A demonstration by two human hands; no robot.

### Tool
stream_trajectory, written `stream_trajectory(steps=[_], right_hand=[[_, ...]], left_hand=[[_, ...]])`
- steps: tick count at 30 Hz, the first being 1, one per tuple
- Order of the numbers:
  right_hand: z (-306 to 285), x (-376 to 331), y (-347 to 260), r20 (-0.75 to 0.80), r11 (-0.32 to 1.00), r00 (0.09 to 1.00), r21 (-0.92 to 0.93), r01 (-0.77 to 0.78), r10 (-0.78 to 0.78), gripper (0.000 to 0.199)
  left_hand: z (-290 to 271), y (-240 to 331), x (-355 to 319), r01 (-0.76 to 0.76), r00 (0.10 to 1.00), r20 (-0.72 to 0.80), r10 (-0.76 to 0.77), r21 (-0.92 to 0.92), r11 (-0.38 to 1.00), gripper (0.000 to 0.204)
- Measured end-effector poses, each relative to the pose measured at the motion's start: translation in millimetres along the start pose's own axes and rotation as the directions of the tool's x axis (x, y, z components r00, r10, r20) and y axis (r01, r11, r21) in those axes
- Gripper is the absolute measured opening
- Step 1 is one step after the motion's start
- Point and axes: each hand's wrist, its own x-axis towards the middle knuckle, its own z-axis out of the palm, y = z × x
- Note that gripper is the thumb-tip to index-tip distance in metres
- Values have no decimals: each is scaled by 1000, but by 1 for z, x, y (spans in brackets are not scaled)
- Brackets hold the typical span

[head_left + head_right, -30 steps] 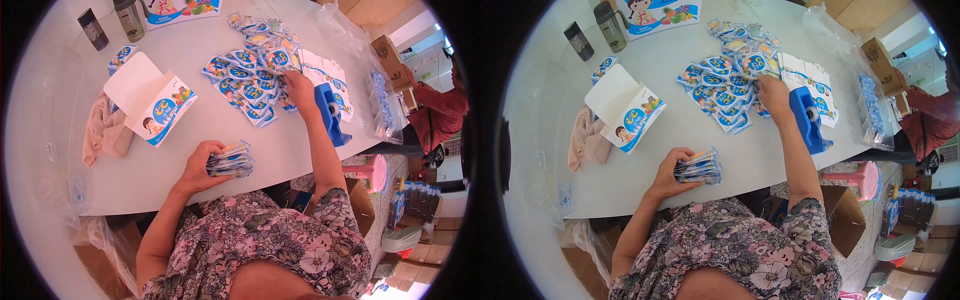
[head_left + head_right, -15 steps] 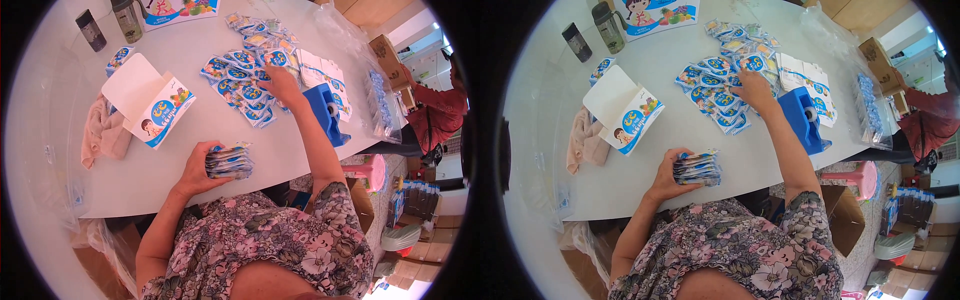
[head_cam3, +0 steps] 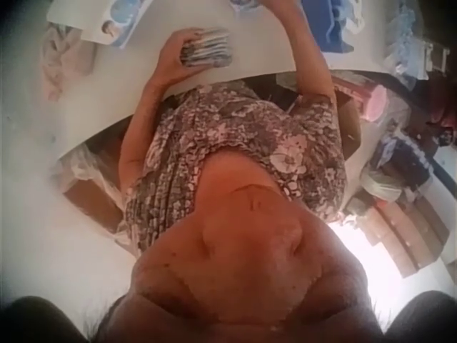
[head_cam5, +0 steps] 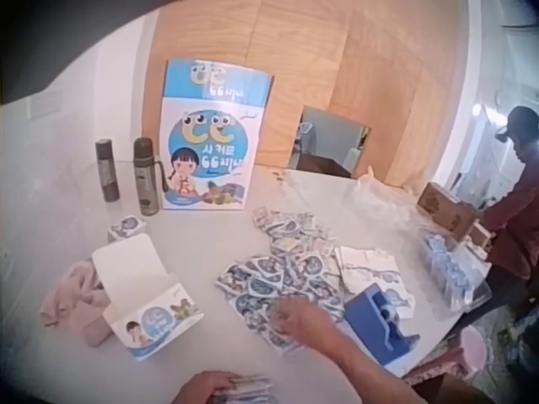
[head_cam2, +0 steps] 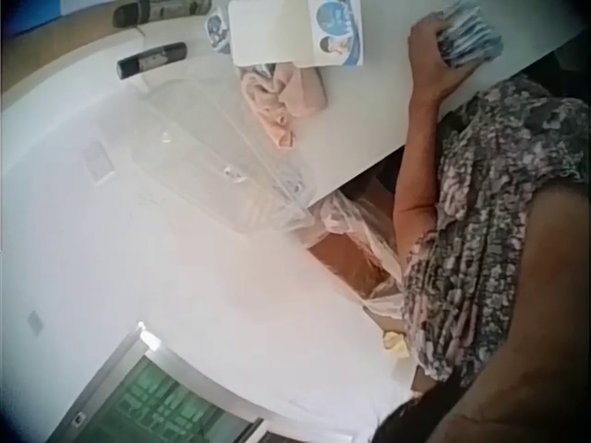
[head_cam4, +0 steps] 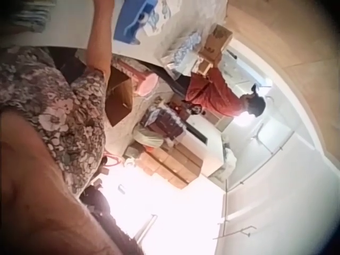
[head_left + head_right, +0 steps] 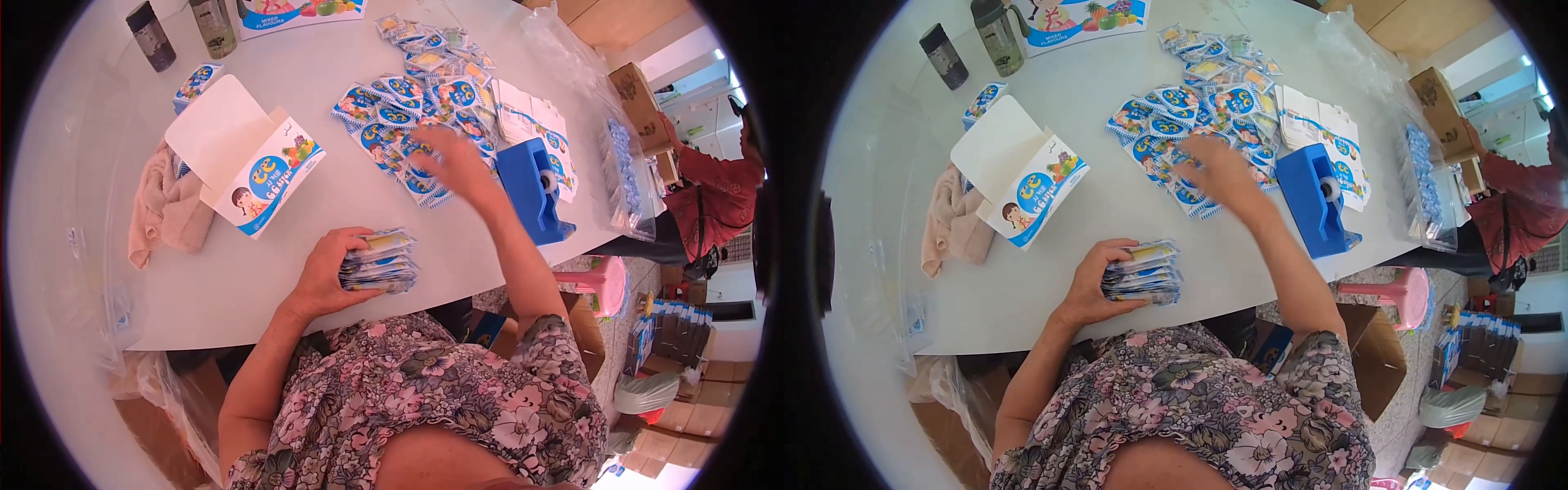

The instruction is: Packaging sticker packets into small white boxes and sealing them with tape.

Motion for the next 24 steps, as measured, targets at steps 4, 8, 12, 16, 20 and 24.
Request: stream_trajectory(steps=[4,8,12,16,20,24], right_hand=[[-21,8,42,-47,897,979,-395,-201,199,15],[-19,-10,5,-23,888,996,-451,-91,90,8],[9,-20,-51,158,998,987,-62,26,-16,9],[9,3,-30,182,992,976,-46,-115,122,16],[3,19,12,68,843,989,-532,-79,135,21],[3,0,-7,-83,871,996,-488,-64,27,22]], left_hand=[[-2,9,-2,91,995,-44,-86,115,989,75],[-2,9,0,61,998,-37,-57,111,992,75],[1,3,1,-64,991,-108,81,153,986,72],[1,0,0,-90,996,-3,91,78,993,74],[1,3,-1,66,998,-23,-66,13,998,77],[0,6,-1,14,999,-37,-12,52,999,80]])
